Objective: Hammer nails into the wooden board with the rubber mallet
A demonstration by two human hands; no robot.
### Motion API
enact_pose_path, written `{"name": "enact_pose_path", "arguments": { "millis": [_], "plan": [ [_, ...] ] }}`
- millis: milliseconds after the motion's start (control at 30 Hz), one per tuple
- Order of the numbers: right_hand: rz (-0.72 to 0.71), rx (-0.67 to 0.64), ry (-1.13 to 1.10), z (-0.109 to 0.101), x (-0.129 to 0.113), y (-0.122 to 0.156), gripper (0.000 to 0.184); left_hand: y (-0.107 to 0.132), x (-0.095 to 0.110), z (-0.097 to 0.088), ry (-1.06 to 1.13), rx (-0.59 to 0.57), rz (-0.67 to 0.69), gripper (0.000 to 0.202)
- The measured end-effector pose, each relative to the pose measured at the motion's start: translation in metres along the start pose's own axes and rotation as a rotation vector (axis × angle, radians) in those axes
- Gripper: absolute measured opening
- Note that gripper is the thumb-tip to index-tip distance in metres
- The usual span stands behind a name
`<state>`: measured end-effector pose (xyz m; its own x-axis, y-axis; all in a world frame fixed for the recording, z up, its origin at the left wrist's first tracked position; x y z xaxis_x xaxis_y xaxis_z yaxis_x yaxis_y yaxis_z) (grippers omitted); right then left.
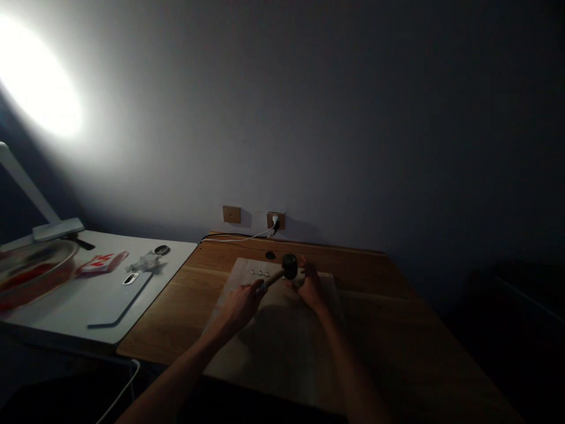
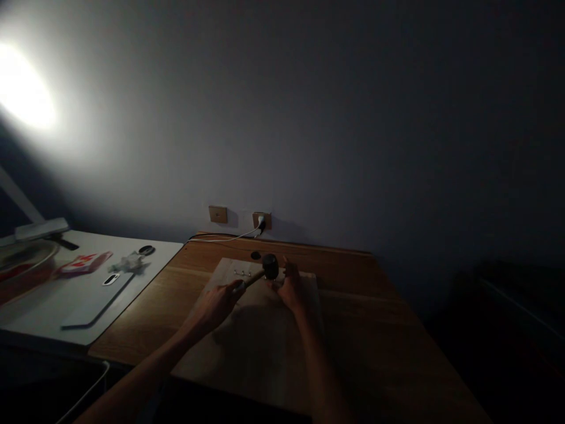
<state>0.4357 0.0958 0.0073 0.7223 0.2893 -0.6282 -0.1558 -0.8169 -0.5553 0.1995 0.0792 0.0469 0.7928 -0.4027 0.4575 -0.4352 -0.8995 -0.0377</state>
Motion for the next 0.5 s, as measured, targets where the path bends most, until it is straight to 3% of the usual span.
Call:
{"name": "enact_pose_path", "arguments": {
  "millis": [100, 200, 267, 333, 433, 500],
  "plan": [
    [-0.039, 0.072, 0.0, -0.008, -0.012, -0.003, 0.064, 0.004, -0.015, 0.001, 0.073, 0.058, -0.062, 0.046],
    [-0.047, 0.122, -0.01, -0.005, -0.033, -0.002, 0.036, 0.007, -0.028, 0.0, 0.158, 0.142, -0.114, 0.051],
    [-0.068, 0.014, -0.041, 0.014, -0.055, 0.003, 0.018, 0.009, -0.034, -0.002, 0.206, 0.179, -0.145, 0.051],
    [-0.114, -0.19, -0.079, 0.044, -0.079, 0.013, 0.009, 0.01, -0.038, -0.003, 0.234, 0.187, -0.179, 0.051],
    [-0.104, -0.372, -0.104, 0.075, -0.099, 0.03, 0.009, 0.012, -0.039, -0.004, 0.234, 0.196, -0.201, 0.05],
    [-0.081, -0.416, -0.105, 0.085, -0.102, 0.038, 0.01, 0.013, -0.036, -0.005, 0.235, 0.216, -0.169, 0.049]
  ]
}}
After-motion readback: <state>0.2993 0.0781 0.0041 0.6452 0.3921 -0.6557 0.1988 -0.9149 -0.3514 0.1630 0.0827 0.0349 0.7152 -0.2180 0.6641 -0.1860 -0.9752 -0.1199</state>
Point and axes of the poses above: each hand's wrist, its own y-axis away from the middle knuckle, its own z-axis out of the palm, x = y × z, the point moved 8 cm from there along -y, towards the middle knuckle
